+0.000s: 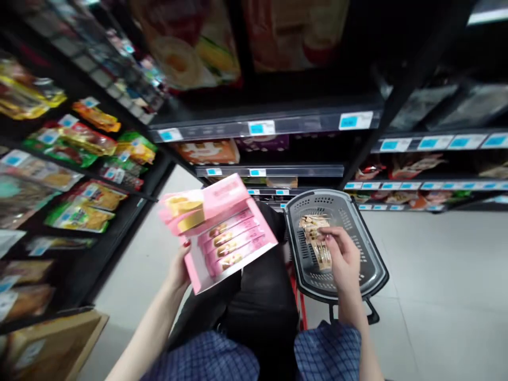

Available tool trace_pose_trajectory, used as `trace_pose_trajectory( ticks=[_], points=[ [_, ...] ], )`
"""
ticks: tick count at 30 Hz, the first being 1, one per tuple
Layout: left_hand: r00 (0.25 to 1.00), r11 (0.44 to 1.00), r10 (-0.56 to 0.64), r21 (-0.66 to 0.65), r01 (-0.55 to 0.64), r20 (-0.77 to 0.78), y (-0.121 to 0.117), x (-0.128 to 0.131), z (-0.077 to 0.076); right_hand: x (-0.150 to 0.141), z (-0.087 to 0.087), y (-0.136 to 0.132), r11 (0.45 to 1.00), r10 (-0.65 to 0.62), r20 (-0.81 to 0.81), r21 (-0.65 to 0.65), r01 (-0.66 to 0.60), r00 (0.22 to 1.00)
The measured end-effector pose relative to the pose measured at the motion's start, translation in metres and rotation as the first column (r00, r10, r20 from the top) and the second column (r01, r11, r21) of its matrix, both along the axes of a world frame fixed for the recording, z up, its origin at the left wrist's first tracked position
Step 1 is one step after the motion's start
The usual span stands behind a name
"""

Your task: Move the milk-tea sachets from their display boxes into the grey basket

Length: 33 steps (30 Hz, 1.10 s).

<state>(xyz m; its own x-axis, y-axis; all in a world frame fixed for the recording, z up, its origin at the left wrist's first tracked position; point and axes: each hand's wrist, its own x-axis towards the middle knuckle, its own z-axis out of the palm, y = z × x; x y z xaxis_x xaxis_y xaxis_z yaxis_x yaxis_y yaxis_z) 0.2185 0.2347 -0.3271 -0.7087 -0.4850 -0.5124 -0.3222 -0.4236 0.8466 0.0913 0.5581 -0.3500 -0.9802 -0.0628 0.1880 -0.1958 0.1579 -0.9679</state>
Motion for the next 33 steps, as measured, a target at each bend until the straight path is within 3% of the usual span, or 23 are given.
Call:
trace_pose_trajectory(
  ticks=[2, 4, 5, 6, 8, 11, 13, 17, 21, 24, 27, 31, 33],
  points=[
    [0.988, 0.998, 0.003, 0.060, 0.006, -0.153, 0.002, 0.001, 0.020, 0.038, 0.059, -0.020, 0.975, 0.214, -0.152, 0.087, -0.203, 0.965],
    [0.960, 0.996, -0.027, 0.071, 0.049, -0.279, 0.002, 0.005, 0.037, 0.069, 0.098, -0.049, 0.867, 0.464, -0.268, 0.333, -0.371, 0.844],
    [0.942, 0.996, -0.047, 0.052, 0.069, -0.332, 0.000, 0.007, 0.044, 0.080, 0.110, -0.065, 0.789, 0.554, -0.294, 0.485, -0.377, 0.779],
    [0.924, 0.997, -0.065, 0.016, 0.077, -0.378, -0.001, 0.009, 0.050, 0.090, 0.119, -0.080, 0.708, 0.602, -0.302, 0.630, -0.320, 0.739],
    [0.892, 0.994, -0.094, -0.088, 0.061, -0.443, -0.006, 0.013, 0.059, 0.102, 0.128, -0.108, 0.540, 0.599, -0.300, 0.836, -0.097, 0.742],
    [0.869, 0.978, -0.123, -0.208, 0.024, -0.480, -0.014, 0.023, 0.067, 0.106, 0.131, -0.135, 0.309, 0.594, -0.271, 0.946, 0.096, 0.757],
    [0.864, 0.976, -0.120, -0.218, 0.012, -0.489, -0.019, 0.031, 0.070, 0.101, 0.131, -0.146, 0.231, 0.680, -0.225, 0.969, 0.087, 0.698],
    [0.884, 0.981, -0.073, -0.191, -0.018, -0.462, -0.028, 0.048, 0.076, 0.084, 0.127, -0.165, 0.209, 0.819, -0.173, 0.978, -0.003, 0.547],
    [0.920, 0.989, 0.002, -0.136, -0.060, -0.393, -0.039, 0.056, 0.072, 0.073, 0.115, -0.191, 0.248, 0.875, -0.167, 0.961, -0.124, 0.455],
    [0.933, 0.989, 0.038, -0.123, -0.088, -0.358, -0.050, 0.054, 0.063, 0.066, 0.107, -0.212, 0.247, 0.875, -0.149, 0.956, -0.160, 0.461],
    [0.953, 0.981, 0.036, -0.170, -0.091, -0.301, -0.062, 0.048, 0.053, 0.052, 0.103, -0.229, 0.176, 0.892, -0.060, 0.959, -0.222, 0.448],
    [0.978, 0.980, -0.103, -0.184, 0.069, -0.182, -0.077, 0.030, 0.039, 0.027, 0.093, -0.243, 0.152, 0.877, 0.011, 0.942, -0.299, 0.480],
    [0.973, 0.972, -0.187, -0.168, 0.164, -0.135, -0.082, 0.018, 0.032, 0.016, 0.082, -0.246, 0.084, 0.825, 0.078, 0.963, -0.257, 0.560]
  ],
)
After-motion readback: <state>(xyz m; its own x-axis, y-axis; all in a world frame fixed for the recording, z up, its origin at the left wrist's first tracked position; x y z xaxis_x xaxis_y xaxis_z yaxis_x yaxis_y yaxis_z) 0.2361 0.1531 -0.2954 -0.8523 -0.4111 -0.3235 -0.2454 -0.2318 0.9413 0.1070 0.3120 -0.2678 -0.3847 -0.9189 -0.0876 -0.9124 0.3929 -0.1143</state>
